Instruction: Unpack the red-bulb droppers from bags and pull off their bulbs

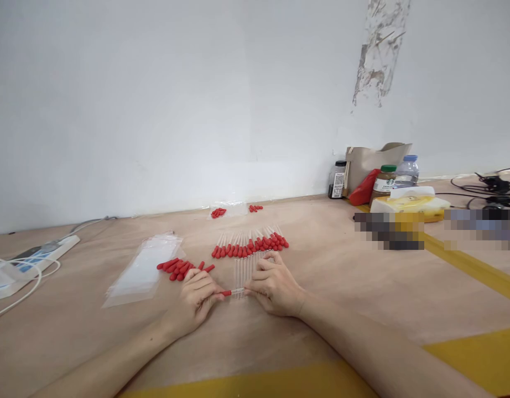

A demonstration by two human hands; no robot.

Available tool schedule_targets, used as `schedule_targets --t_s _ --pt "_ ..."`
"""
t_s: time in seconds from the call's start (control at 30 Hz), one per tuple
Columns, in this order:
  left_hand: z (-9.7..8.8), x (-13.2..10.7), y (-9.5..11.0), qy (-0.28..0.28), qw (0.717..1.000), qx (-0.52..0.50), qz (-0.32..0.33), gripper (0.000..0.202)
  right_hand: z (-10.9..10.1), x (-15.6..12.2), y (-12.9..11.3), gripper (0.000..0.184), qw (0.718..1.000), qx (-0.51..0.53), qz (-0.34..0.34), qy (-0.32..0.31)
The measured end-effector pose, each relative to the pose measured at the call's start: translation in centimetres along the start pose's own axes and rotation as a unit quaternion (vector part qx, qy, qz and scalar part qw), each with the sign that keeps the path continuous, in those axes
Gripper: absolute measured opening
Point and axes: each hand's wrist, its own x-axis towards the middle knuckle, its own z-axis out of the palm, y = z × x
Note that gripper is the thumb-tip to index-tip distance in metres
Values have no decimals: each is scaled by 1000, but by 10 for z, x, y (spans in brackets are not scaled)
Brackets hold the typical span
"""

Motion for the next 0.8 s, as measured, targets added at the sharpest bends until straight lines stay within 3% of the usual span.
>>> schedule_targets --t_s 0.3,0.4,0.53,0.7,0.8 --pt "-1 -8 -1 9 998 -55 -15 19 -8 -1 7 19 1000 17 8 -14" --pt "-17 -8 -15 72 990 -63 -103 21 -12 -5 25 23 996 26 83 23" --pt "-47 -3 -45 146 954 -7 -261 25 -8 -6 44 23 968 52 222 104" --pt "-65 -11 -83 116 913 54 -387 35 0 -7 38 25 959 15 257 115" --pt "-65 -20 -100 89 908 42 -407 35 1 -7 32 24 964 -56 246 82"
